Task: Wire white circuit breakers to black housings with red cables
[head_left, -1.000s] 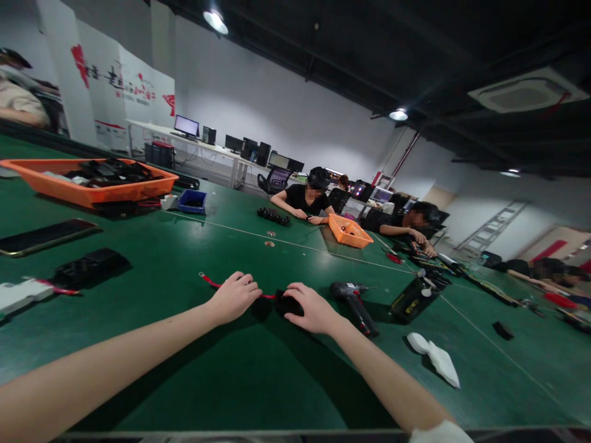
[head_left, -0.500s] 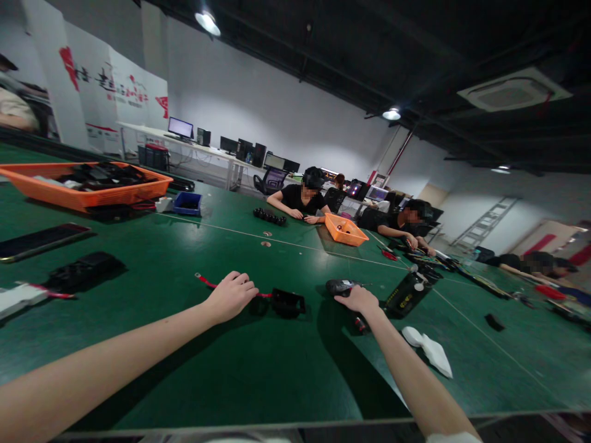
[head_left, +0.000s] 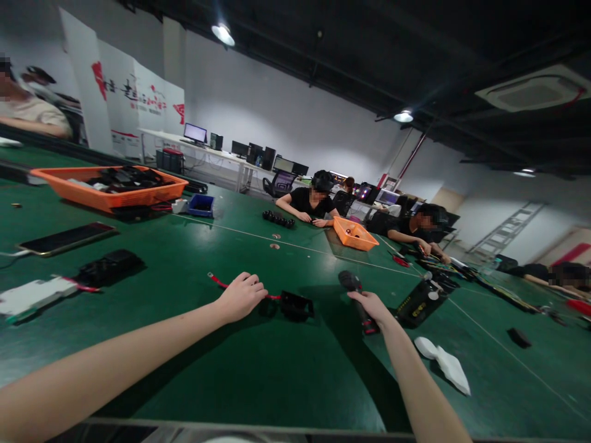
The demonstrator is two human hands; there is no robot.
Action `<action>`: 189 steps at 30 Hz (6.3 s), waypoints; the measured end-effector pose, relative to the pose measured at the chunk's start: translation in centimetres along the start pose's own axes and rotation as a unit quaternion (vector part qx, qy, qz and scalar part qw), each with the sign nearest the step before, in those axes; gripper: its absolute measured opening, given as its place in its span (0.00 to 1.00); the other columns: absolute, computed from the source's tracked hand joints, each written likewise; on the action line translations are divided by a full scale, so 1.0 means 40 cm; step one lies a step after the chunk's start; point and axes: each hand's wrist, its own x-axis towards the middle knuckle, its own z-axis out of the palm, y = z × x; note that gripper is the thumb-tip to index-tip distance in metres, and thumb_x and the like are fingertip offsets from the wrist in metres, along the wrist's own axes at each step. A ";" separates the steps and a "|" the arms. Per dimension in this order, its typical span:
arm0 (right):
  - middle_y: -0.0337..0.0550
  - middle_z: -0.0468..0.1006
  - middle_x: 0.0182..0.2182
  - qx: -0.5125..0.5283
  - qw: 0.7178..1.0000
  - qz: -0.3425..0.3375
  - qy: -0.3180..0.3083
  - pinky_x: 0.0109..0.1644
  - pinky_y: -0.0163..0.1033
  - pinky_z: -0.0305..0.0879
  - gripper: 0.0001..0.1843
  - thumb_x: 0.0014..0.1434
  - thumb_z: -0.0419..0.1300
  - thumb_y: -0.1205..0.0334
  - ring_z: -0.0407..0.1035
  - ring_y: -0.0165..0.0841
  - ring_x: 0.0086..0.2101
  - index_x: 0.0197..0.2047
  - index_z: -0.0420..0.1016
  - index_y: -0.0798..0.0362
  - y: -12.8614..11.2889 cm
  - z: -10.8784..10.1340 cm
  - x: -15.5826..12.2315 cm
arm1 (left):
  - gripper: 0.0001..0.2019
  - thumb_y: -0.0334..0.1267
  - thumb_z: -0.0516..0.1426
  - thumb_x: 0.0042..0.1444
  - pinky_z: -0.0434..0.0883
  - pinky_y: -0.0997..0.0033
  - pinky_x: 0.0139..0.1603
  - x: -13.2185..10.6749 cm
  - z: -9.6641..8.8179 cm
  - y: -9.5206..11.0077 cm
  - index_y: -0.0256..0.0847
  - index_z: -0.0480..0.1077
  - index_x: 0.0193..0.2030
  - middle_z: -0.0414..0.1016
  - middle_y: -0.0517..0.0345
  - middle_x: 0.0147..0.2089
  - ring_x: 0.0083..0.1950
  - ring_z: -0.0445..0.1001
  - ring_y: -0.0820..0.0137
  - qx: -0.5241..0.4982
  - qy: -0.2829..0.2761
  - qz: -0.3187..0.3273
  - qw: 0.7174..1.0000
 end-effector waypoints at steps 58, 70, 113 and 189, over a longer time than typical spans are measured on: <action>0.52 0.76 0.32 0.459 0.838 0.066 -0.287 0.25 0.32 0.73 0.17 0.69 0.50 0.58 0.70 0.30 0.27 0.42 0.73 0.64 -0.374 0.018 -0.332 | 0.10 0.35 0.52 0.66 0.57 0.61 0.44 -0.001 0.006 -0.004 0.44 0.76 0.45 0.77 0.54 0.38 0.43 0.68 0.64 0.028 -0.024 0.010 0.999; 0.50 0.77 0.32 0.466 0.834 0.052 -0.290 0.24 0.32 0.73 0.13 0.68 0.51 0.58 0.71 0.30 0.27 0.44 0.71 0.60 -0.377 0.015 -0.338 | 0.10 0.35 0.53 0.66 0.56 0.61 0.44 -0.002 0.006 -0.004 0.44 0.75 0.45 0.78 0.54 0.38 0.44 0.68 0.64 0.032 -0.024 0.016 0.999; 0.49 0.80 0.32 0.416 0.854 0.044 -0.308 0.30 0.32 0.77 0.17 0.68 0.55 0.53 0.74 0.29 0.27 0.42 0.75 0.61 -0.350 0.022 -0.328 | 0.10 0.35 0.52 0.66 0.57 0.62 0.45 0.002 0.001 -0.002 0.45 0.76 0.44 0.77 0.54 0.38 0.43 0.68 0.64 0.036 -0.035 0.014 0.999; 0.50 0.78 0.33 0.431 0.854 0.074 -0.282 0.26 0.31 0.74 0.18 0.69 0.53 0.55 0.73 0.29 0.27 0.41 0.74 0.63 -0.388 0.015 -0.352 | 0.10 0.35 0.52 0.66 0.56 0.60 0.44 0.005 0.000 0.000 0.45 0.75 0.44 0.77 0.56 0.39 0.44 0.68 0.64 0.033 -0.041 0.012 0.999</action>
